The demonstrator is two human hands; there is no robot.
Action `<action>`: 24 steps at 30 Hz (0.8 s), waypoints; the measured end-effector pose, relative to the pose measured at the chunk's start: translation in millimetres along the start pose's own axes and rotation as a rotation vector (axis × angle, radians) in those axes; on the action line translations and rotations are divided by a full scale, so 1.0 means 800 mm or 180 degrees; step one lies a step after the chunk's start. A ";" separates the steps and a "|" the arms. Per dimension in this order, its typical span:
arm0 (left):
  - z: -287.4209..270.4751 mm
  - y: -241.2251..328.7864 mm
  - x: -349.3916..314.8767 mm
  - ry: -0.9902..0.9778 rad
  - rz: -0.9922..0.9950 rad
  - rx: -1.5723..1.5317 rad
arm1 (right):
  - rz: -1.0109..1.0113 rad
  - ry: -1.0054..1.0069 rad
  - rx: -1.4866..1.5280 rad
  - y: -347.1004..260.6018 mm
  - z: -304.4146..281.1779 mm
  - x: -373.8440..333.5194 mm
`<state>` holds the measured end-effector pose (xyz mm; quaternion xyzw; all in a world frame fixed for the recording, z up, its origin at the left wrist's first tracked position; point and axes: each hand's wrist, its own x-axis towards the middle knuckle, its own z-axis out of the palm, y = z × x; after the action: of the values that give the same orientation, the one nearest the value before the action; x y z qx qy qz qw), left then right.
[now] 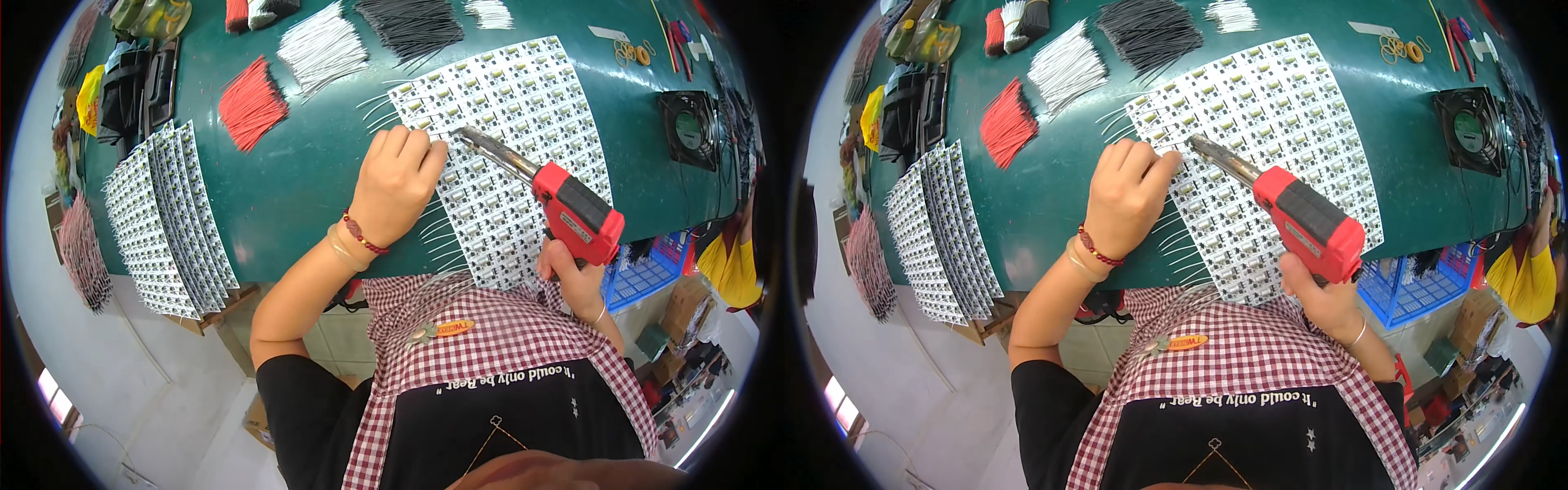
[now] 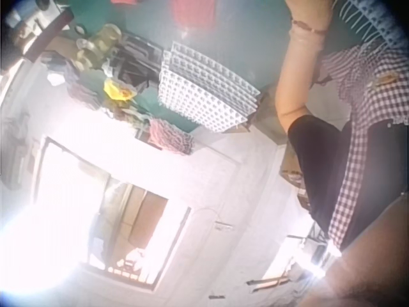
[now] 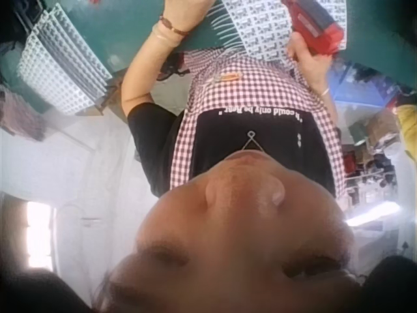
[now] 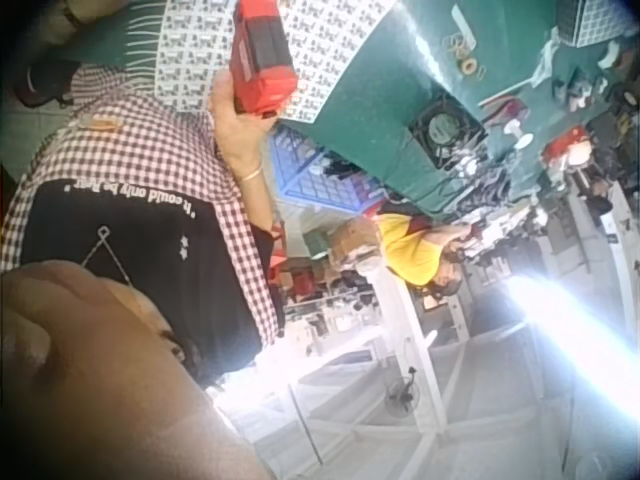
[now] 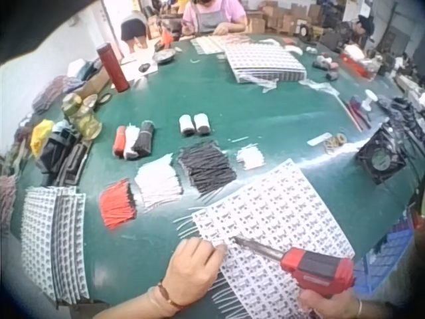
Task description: The person uses a red soldering gun to attach white wires to a grid of LED modules on a green workbench. They repeatedly pick up wires, apply the soldering tool to the connection points, and release the wires. The process is repetitive, focusing on securing individual wires to the LED strips.
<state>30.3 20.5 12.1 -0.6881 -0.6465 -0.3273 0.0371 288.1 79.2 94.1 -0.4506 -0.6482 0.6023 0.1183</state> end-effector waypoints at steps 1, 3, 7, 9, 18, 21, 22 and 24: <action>0.002 0.000 -0.002 -0.0037 -0.0020 -0.0023 | 0.0099 0.0042 0.0125 0.003 0.000 -0.001; 0.002 0.004 -0.001 -0.0040 -0.0074 -0.0022 | 0.0296 0.0123 0.0373 0.008 0.000 -0.004; 0.006 0.005 -0.001 0.0000 -0.0096 0.0033 | 0.0104 0.0206 0.0175 0.000 0.006 0.001; 0.006 0.005 -0.001 -0.0004 -0.0110 0.0036 | 0.0147 0.0172 0.0144 -0.005 0.005 0.002; 0.008 0.005 0.000 0.0004 -0.0079 -0.0002 | 0.0058 0.0069 -0.0067 0.023 -0.006 0.000; 0.007 0.005 0.001 0.0005 -0.0076 -0.0013 | 0.0135 0.0032 0.0198 0.018 -0.008 -0.004; 0.007 0.005 0.001 0.0017 -0.0074 -0.0016 | 0.0112 0.0034 0.0226 0.016 -0.009 -0.004; 0.007 0.004 0.000 0.0022 -0.0076 -0.0011 | 0.0065 0.0040 0.0281 0.014 -0.009 -0.004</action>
<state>35.5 22.8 9.6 -0.6793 -0.6539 -0.3313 0.0343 299.7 80.3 87.4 -0.4553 -0.6155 0.6288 0.1360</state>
